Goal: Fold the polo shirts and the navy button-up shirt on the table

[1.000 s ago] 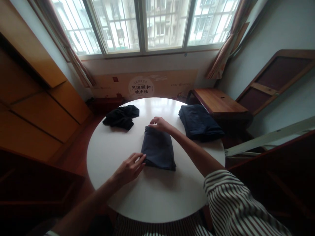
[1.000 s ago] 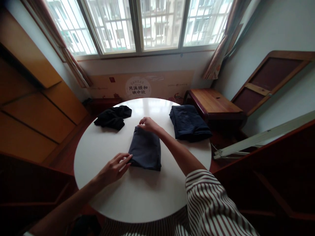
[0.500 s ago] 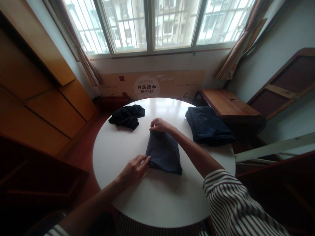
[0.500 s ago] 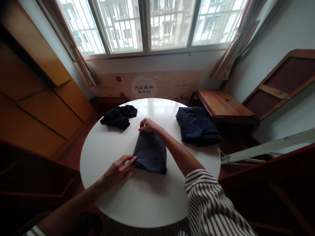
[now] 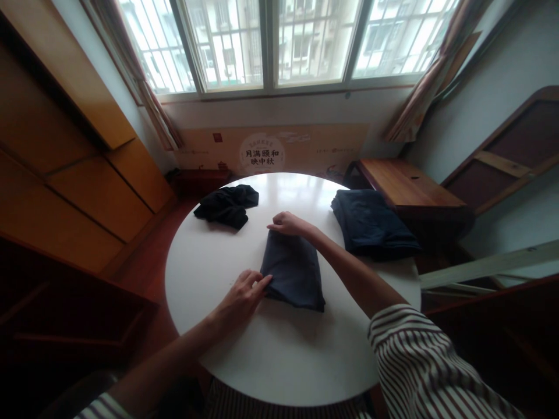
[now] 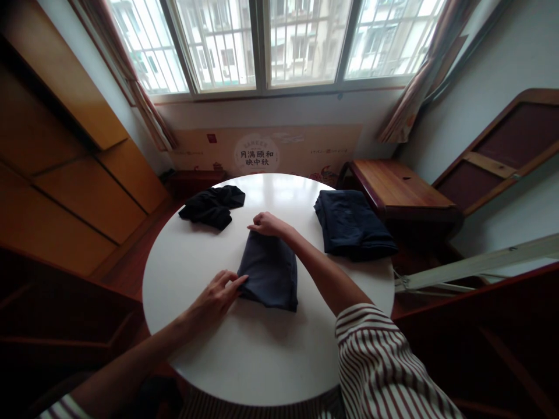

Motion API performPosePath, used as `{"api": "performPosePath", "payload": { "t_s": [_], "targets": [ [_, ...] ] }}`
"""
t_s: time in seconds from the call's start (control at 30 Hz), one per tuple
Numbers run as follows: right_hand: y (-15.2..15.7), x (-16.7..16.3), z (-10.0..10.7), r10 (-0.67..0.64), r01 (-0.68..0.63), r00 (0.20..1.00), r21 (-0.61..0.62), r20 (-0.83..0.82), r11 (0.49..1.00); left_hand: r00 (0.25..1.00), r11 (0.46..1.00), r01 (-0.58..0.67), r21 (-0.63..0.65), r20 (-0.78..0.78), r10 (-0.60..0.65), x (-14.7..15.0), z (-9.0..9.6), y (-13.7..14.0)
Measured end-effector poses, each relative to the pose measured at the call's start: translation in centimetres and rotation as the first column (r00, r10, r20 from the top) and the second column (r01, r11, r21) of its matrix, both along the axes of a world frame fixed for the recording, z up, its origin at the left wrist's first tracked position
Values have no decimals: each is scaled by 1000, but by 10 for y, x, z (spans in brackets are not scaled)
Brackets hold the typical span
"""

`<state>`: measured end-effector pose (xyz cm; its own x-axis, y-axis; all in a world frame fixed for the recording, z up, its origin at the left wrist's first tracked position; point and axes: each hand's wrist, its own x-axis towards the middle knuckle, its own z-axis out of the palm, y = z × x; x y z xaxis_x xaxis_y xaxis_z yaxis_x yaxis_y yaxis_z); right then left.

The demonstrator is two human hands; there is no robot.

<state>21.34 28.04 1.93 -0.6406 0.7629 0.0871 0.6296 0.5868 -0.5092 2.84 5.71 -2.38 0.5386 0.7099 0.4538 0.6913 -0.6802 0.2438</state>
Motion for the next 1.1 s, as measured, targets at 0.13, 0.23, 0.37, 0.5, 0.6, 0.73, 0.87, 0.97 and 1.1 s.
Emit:
{"api": "performPosePath", "payload": {
  "t_s": [0.13,0.23,0.37,0.5,0.6,0.73,0.87,0.97,1.1],
  "targets": [
    [7,0,-11,-50,52,997,34,-62,998,986,986,123,109,-127,-109,-6,-8,5],
    [12,-1,-17,-93,98,991,46,-99,994,966,977,161,137,-227,-127,-7,-10,4],
    [7,-3,-12,-89,97,987,57,-132,994,957,980,149,134,-270,-109,-4,0,0],
    [-10,18,6,-172,199,959,105,-227,974,992,996,87,-21,-87,-89,-4,20,3],
    [-27,56,11,-455,466,793,-76,-405,881,966,976,-48,-212,237,99,-8,28,18],
    [-51,102,1,-789,437,513,-688,-339,579,756,771,-19,-637,495,428,-6,26,64],
    [-68,111,-9,-792,278,518,-811,-325,514,663,543,166,-823,500,557,13,27,115],
    [-76,103,-10,-778,226,501,-811,-378,540,695,524,165,-836,475,539,32,31,139],
    [-89,98,-9,-697,109,533,-778,-479,618,637,660,268,-701,643,424,55,35,141]
  ]
}}
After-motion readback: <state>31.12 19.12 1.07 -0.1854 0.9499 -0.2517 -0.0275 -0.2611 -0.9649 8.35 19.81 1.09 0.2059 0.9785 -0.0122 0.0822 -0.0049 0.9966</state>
